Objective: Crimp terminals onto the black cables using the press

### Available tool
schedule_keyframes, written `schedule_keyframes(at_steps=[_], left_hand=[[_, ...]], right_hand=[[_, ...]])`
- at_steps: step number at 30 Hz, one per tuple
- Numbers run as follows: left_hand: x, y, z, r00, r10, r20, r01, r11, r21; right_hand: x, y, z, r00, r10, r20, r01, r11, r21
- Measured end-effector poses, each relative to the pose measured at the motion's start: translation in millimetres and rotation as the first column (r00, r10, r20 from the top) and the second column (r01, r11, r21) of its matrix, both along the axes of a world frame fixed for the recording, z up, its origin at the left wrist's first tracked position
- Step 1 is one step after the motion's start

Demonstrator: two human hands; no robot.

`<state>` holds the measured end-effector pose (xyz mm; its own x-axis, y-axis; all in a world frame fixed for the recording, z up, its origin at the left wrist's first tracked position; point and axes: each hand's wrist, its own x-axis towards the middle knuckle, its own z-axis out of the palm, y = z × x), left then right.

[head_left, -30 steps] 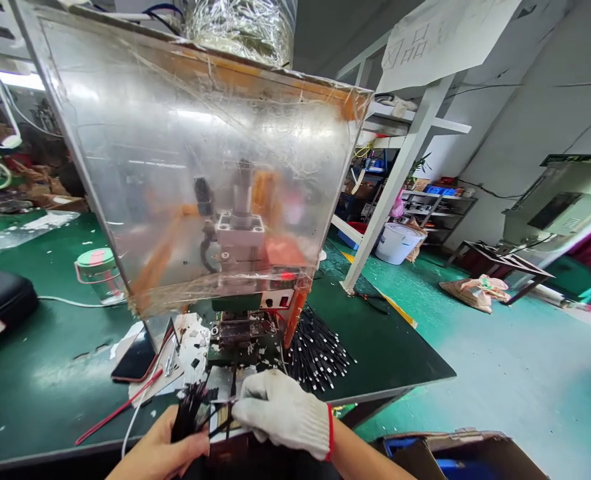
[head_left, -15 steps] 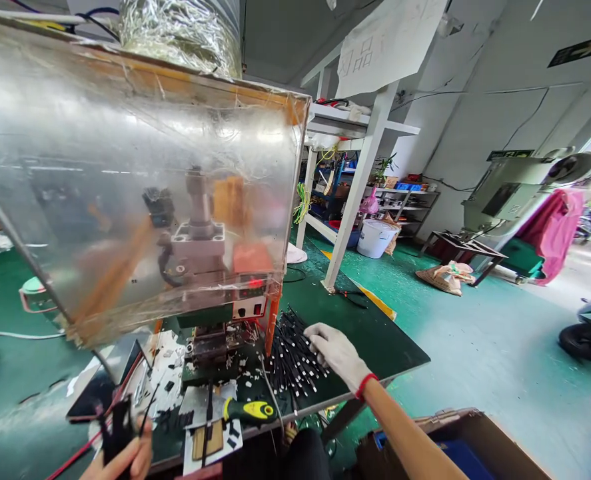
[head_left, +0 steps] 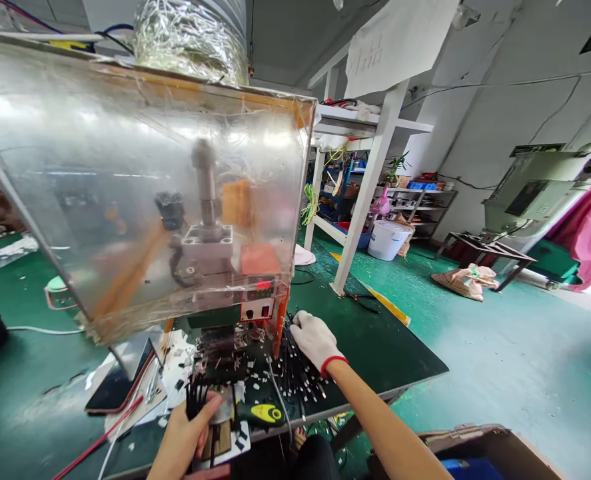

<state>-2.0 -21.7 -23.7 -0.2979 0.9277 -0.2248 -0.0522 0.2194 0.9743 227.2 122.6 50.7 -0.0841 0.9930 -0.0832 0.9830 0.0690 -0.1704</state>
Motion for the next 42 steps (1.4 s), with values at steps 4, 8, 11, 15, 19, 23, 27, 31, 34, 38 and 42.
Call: schedule_keyframes(at_steps=[4,8,11,15,19,23,27,31,34,38,42], left_hand=[[0.6,0.9,5.7,0.997,0.044,0.059,-0.043,0.999,-0.009],[-1.0,-1.5,15.9,0.993,0.04,0.108,-0.038,0.999,-0.019],[-5.5,-9.9,25.5,0.989,0.049,0.139,-0.046,0.999,-0.026],[-15.0,-25.1,29.3,0.978,0.101,0.181,-0.099,0.995,-0.022],[-23.8,-38.6,22.8,0.968,0.145,0.207,-0.142,0.989,-0.03],[-31.6,-49.7,17.3,0.954,0.23,0.195,-0.231,0.973,-0.018],[-39.5,-57.1,15.0,0.944,0.265,0.196,-0.265,0.964,-0.025],[-44.5,-60.5,13.6,0.93,0.289,0.226,-0.289,0.957,-0.034],[-45.6,-61.2,11.9,0.929,0.285,0.236,-0.286,0.958,-0.033],[-44.6,-61.4,10.6,0.93,0.285,0.233,-0.282,0.958,-0.045],[-43.2,-61.3,9.9,0.935,0.272,0.227,-0.267,0.962,-0.051]], right_hand=[[28.5,-23.2,11.2,0.841,-0.09,-0.533,0.097,0.995,-0.015],[27.4,-70.1,4.4,0.594,-0.2,-0.779,0.014,0.971,-0.239],[3.8,-107.0,-5.1,0.599,-0.219,-0.77,-0.112,0.93,-0.351],[-39.0,-124.9,-12.6,0.588,-0.251,-0.769,-0.238,0.855,-0.461],[-76.8,-112.3,-20.6,0.558,-0.239,-0.795,-0.27,0.853,-0.446],[-103.4,-96.5,-35.1,0.54,-0.294,-0.789,-0.268,0.828,-0.492],[-116.9,-84.5,-53.4,0.453,-0.36,-0.815,-0.286,0.808,-0.516],[-122.1,-77.8,-62.2,0.368,-0.4,-0.839,-0.298,0.804,-0.514],[-124.6,-76.9,-58.3,0.338,-0.438,-0.833,-0.29,0.794,-0.535],[-125.4,-77.6,-51.0,0.31,-0.474,-0.824,-0.28,0.783,-0.556],[-124.1,-76.9,-53.6,0.298,-0.476,-0.827,-0.3,0.776,-0.555]])
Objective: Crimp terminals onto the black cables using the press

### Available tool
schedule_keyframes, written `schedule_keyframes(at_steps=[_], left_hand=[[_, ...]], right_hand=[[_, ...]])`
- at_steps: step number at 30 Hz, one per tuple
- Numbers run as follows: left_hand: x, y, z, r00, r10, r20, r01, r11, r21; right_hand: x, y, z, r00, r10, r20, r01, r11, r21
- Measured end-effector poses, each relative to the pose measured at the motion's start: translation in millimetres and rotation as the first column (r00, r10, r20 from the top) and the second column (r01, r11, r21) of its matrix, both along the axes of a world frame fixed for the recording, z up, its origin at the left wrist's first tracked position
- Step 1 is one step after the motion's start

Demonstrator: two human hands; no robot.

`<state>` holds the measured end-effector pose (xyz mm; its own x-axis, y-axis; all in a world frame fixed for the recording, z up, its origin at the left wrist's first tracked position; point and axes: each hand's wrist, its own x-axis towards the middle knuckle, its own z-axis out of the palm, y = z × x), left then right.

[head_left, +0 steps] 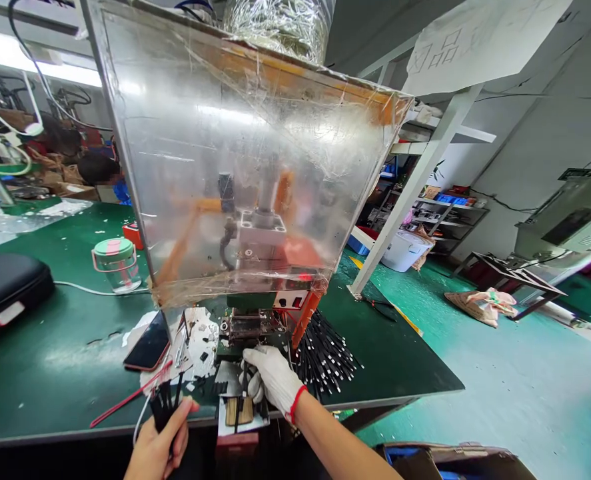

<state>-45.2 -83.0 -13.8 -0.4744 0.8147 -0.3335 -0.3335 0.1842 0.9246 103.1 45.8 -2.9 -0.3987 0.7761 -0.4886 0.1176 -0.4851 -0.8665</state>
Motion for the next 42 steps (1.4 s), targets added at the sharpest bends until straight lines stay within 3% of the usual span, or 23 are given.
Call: schedule_keyframes(at_steps=[6,9,12,13,15,18,21,25,28,31,33,36,42], left_hand=[[-0.1,6.6,-5.0,0.992,-0.121,-0.028,0.119,0.991,-0.059],[4.0,15.2,-3.8,0.978,-0.188,-0.09,0.183,0.981,-0.063],[11.6,25.0,2.0,0.974,-0.214,-0.079,0.21,0.976,-0.055],[14.3,28.0,4.6,0.973,-0.22,-0.067,0.217,0.975,-0.052],[19.2,33.7,9.5,0.967,-0.247,-0.056,0.245,0.969,-0.043],[26.4,41.7,14.7,0.947,-0.305,-0.096,0.302,0.952,-0.044],[34.0,50.4,14.6,0.933,-0.325,-0.155,0.319,0.946,-0.061],[41.1,61.1,7.9,0.918,-0.314,-0.243,0.306,0.949,-0.073],[42.4,66.1,3.1,0.908,-0.313,-0.277,0.305,0.95,-0.072],[43.0,69.5,1.1,0.907,-0.323,-0.271,0.317,0.946,-0.068],[44.0,71.6,1.5,0.908,-0.328,-0.262,0.321,0.944,-0.07],[46.2,74.1,4.4,0.912,-0.325,-0.249,0.317,0.945,-0.074],[46.6,66.7,16.3,0.915,-0.337,-0.221,0.331,0.942,-0.065]], right_hand=[[-0.1,2.7,-4.2,1.0,0.027,0.003,-0.027,1.0,0.016],[13.3,4.7,13.9,0.995,0.087,0.05,-0.09,0.995,0.053],[38.8,4.6,39.5,0.954,0.107,0.281,-0.158,0.973,0.167],[47.2,3.4,46.0,0.907,0.078,0.415,-0.189,0.954,0.234],[58.9,-1.2,51.8,0.731,-0.009,0.683,-0.306,0.89,0.339],[59.0,-10.0,41.8,0.47,-0.084,0.879,-0.508,0.788,0.347],[46.2,-13.5,23.2,0.418,-0.097,0.903,-0.581,0.735,0.349],[39.7,-8.3,15.7,0.499,-0.113,0.859,-0.497,0.775,0.39],[51.5,-8.6,24.9,0.665,-0.075,0.743,-0.368,0.833,0.413],[67.2,-18.6,34.9,0.854,0.057,0.517,-0.231,0.932,0.278],[74.3,-27.6,37.7,0.937,0.084,0.339,-0.156,0.969,0.192],[78.4,-38.0,35.0,0.99,0.066,0.125,-0.085,0.984,0.154],[76.1,-43.9,21.9,0.996,0.008,-0.086,0.0,0.996,0.087]])
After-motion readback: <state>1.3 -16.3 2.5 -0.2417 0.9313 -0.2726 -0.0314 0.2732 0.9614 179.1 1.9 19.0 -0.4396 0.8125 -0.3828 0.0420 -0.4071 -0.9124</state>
